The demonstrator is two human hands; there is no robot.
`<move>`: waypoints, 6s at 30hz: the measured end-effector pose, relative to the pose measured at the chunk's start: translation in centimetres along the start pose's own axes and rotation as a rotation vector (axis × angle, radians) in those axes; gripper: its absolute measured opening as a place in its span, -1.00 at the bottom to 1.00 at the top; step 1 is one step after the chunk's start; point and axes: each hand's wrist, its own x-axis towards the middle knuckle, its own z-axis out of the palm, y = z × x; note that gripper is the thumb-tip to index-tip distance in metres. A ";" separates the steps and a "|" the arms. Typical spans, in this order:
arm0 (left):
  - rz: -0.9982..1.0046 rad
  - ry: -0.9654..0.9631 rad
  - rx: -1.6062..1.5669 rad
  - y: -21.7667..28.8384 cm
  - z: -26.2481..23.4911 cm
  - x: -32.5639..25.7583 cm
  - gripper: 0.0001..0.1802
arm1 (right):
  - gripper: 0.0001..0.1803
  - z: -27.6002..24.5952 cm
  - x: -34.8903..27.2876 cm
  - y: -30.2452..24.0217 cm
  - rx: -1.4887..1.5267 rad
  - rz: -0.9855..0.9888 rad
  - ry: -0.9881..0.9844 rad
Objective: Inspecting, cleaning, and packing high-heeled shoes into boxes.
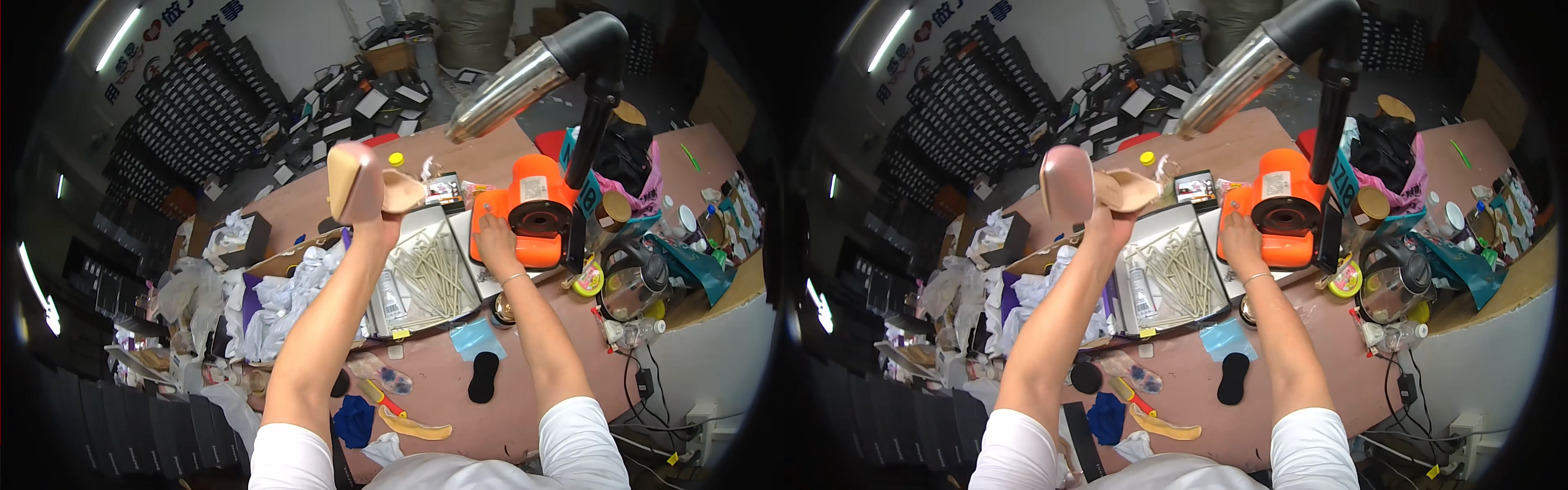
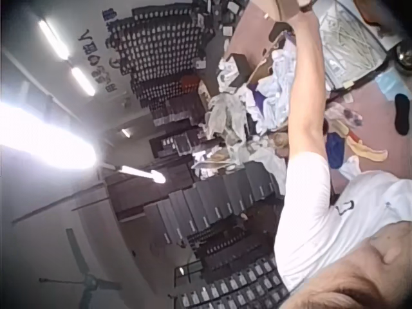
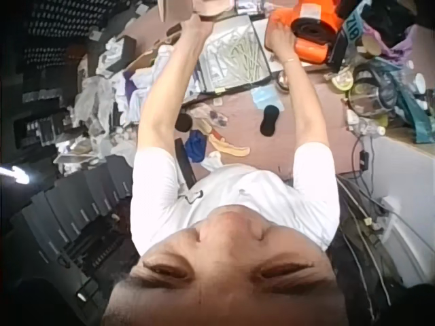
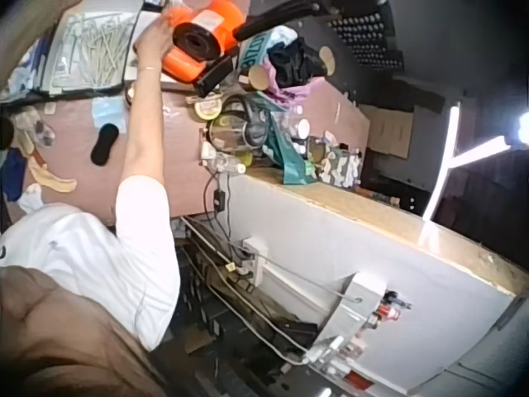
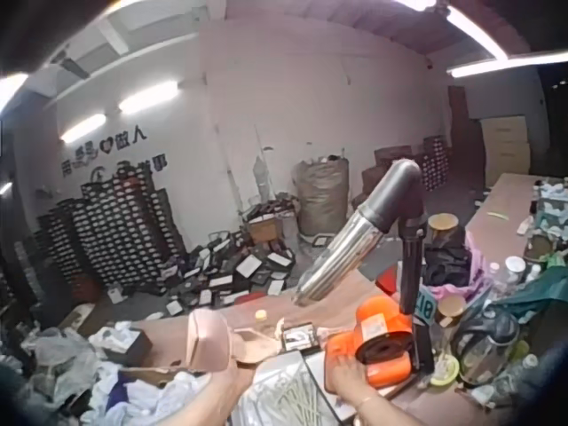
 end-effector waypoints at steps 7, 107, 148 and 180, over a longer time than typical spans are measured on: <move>-0.384 0.033 -0.480 8.5 -15.9 -20.7 -0.59 | -0.45 -6.2 -8.2 -7.0 0.732 -0.042 -0.309; -0.743 -0.566 -0.129 22.9 -45.1 -50.0 -0.46 | -0.08 -8.4 -52.9 -40.7 2.334 0.503 -1.111; -0.871 -0.538 0.022 29.5 -46.9 -49.2 -0.25 | -0.46 0.9 -44.4 -31.2 0.132 0.473 -0.455; -0.648 -0.158 0.003 29.6 -45.0 -49.4 -0.54 | -0.74 -4.9 -24.2 -47.2 1.248 -0.041 -0.549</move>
